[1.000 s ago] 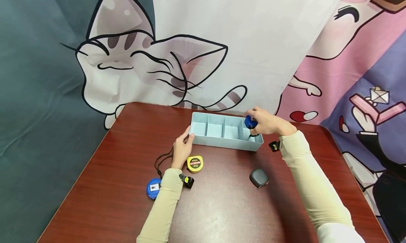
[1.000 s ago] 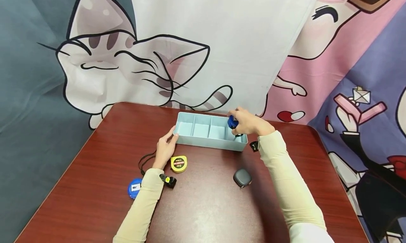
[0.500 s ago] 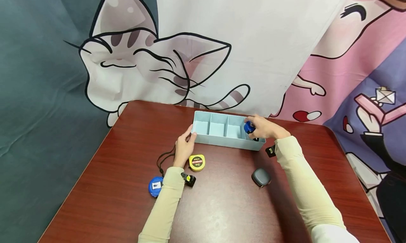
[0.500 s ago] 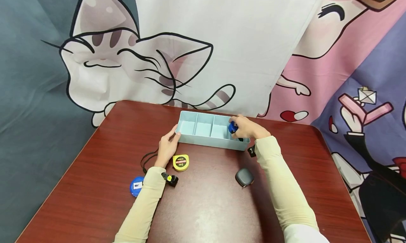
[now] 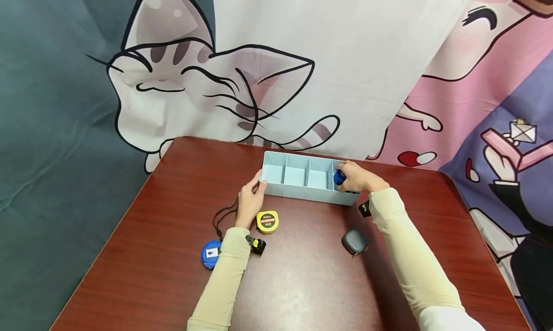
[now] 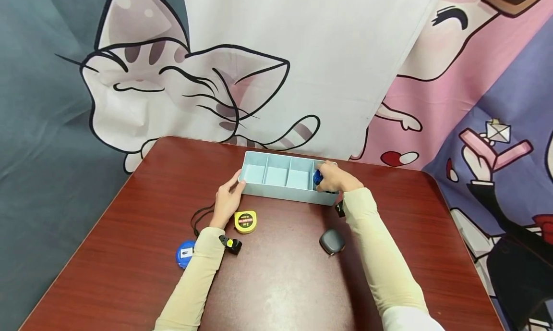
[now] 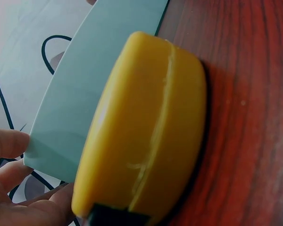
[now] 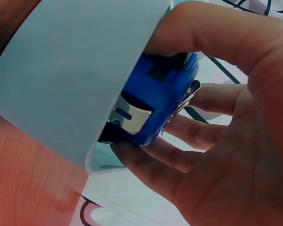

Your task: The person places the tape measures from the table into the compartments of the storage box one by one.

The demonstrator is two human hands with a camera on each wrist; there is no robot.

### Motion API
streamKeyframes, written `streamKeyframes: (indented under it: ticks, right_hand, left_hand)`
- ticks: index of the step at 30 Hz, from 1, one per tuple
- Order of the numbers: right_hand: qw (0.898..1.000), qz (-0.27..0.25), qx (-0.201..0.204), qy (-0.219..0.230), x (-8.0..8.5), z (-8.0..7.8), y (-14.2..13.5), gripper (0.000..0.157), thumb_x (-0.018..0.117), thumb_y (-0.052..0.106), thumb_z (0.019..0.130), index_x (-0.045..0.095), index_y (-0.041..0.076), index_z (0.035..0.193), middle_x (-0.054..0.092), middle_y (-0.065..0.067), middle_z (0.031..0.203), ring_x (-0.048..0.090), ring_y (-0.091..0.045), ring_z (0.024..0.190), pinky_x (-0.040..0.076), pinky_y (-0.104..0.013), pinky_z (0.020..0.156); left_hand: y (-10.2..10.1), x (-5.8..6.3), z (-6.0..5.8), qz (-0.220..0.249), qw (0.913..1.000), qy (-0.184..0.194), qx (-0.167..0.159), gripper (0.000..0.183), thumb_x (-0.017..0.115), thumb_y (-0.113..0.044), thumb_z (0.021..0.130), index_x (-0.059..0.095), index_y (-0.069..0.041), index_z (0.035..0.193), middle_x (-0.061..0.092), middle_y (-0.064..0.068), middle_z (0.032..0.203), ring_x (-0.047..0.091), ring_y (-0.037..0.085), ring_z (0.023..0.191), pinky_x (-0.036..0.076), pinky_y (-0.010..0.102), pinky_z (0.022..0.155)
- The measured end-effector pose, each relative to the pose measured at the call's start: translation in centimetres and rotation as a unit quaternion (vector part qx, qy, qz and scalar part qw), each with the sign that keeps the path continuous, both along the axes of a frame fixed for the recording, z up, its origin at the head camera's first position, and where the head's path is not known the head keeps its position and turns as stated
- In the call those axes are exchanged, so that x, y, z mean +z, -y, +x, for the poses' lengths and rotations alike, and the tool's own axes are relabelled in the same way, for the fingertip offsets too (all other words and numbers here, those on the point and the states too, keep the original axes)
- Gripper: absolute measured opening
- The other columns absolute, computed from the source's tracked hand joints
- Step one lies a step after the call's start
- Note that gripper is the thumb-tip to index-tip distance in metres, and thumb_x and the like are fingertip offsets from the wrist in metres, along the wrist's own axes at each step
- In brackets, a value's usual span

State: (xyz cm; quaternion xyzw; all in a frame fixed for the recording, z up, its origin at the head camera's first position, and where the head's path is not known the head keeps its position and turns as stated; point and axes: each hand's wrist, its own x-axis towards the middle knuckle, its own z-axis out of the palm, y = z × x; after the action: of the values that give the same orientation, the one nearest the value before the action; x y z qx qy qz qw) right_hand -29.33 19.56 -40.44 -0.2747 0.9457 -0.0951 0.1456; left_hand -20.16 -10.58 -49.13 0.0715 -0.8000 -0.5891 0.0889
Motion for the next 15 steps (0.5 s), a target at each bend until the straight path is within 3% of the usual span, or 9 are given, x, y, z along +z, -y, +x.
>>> streamKeyframes:
  ticks: [8,15]
  right_hand:
    - [0.999,0.0,-0.022,0.04,-0.1,-0.4,0.3,0.031,0.067,0.006,0.073,0.059,0.001,0.103,0.054,-0.009,0.08,0.049,-0.022,0.076,0.044,-0.026,0.055]
    - [0.998,0.001,-0.038,0.055,-1.2,-0.6,0.4,0.018,0.063,0.001,0.072,0.059,0.003,0.089,0.052,-0.006,0.073,0.047,-0.019,0.065,0.038,-0.027,0.053]
  left_hand:
    - [-0.1,0.0,-0.2,-0.004,0.9999,-0.011,-0.003,0.042,0.051,-0.036,0.093,0.046,-0.034,0.135,0.05,0.001,0.134,0.05,0.017,0.119,0.043,0.039,0.095]
    - [0.0,-0.1,0.2,-0.004,0.9999,-0.012,-0.007,0.042,0.05,-0.036,0.094,0.046,-0.032,0.136,0.05,0.002,0.134,0.05,0.018,0.119,0.042,0.04,0.095]
